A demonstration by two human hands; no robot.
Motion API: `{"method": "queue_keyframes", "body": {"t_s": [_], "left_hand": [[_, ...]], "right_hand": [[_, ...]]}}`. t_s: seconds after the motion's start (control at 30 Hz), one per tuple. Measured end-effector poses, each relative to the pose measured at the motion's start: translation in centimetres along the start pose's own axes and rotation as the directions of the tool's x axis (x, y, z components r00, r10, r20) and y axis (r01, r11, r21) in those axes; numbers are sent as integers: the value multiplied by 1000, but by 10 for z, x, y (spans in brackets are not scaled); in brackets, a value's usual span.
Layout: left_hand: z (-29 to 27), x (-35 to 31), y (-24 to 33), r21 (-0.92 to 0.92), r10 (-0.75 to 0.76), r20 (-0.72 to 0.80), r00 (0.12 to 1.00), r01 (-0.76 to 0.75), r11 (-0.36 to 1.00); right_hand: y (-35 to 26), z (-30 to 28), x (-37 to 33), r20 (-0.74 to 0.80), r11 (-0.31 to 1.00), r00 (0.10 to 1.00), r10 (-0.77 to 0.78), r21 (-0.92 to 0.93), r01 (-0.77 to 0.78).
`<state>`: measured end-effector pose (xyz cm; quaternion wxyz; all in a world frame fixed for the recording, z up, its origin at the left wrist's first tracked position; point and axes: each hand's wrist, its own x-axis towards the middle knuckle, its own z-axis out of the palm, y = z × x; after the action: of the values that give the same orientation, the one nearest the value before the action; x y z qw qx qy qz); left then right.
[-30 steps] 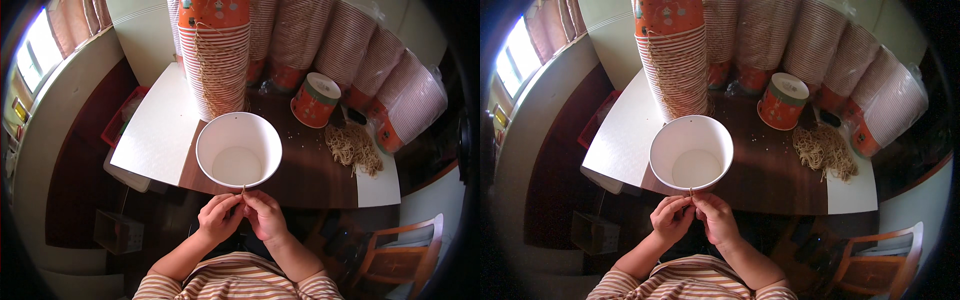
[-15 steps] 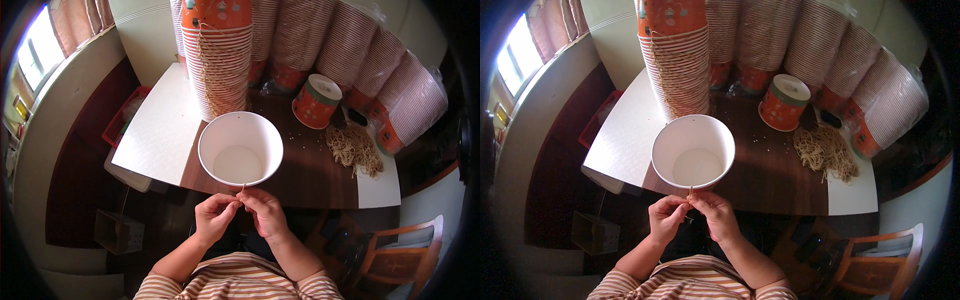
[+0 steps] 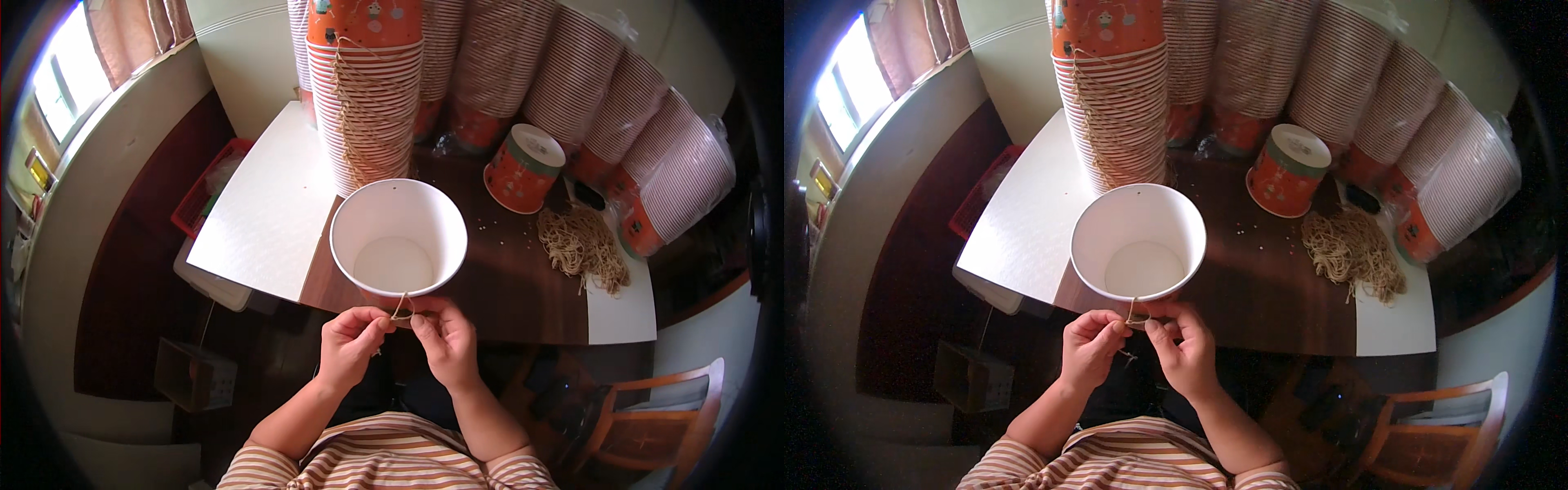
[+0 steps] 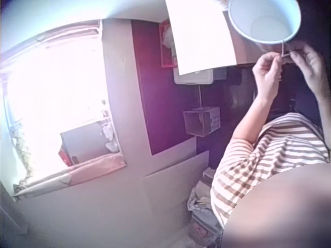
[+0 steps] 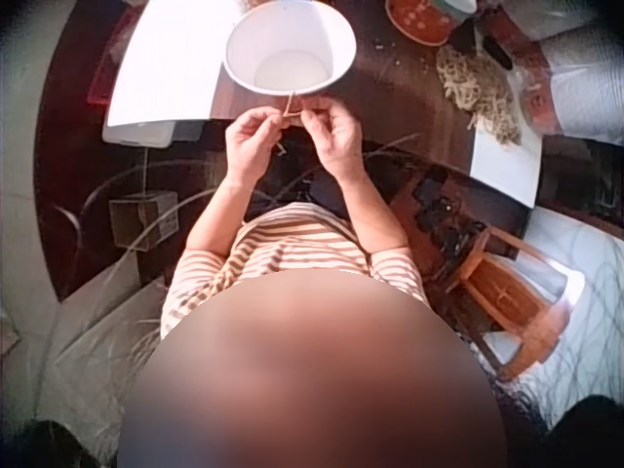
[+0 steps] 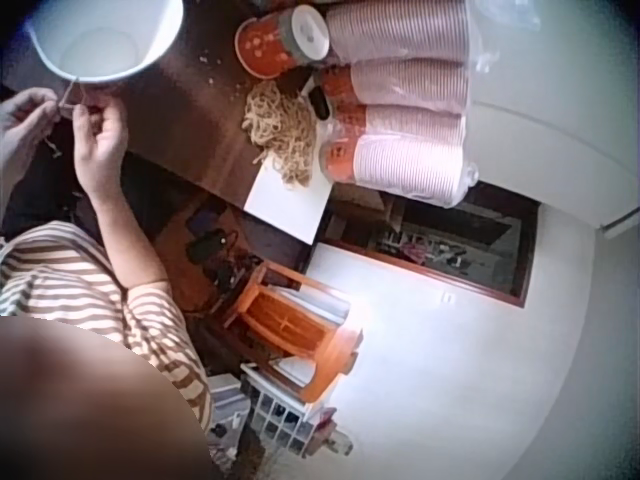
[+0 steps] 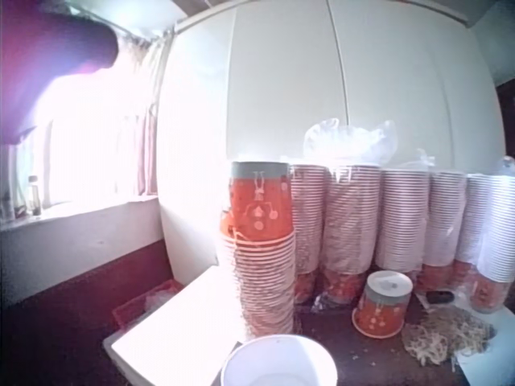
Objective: The person is tying elastic strings onto the rims of decorated paper buckets.
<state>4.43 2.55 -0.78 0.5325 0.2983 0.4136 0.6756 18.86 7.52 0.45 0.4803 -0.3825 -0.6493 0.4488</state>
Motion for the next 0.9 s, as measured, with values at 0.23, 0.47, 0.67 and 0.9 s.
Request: {"method": "queue_keyframes", "body": {"t_s": [0.23,0.47,0.67,0.9], "left_hand": [[2,-1,-2,65,65,26,998,-67,996],[7,-2,2,21,150,88,985,-153,988],[2,-1,1,215,164,98,982,-182,960],[6,-1,1,288,232,82,969,-246,925]], "right_hand": [[2,4,-2,113,911,977,181,354,-210],[6,3,-1,101,962,988,115,235,-136],[3,9,2,66,922,983,169,341,-181],[5,8,3,87,926,992,90,360,-115]]}}
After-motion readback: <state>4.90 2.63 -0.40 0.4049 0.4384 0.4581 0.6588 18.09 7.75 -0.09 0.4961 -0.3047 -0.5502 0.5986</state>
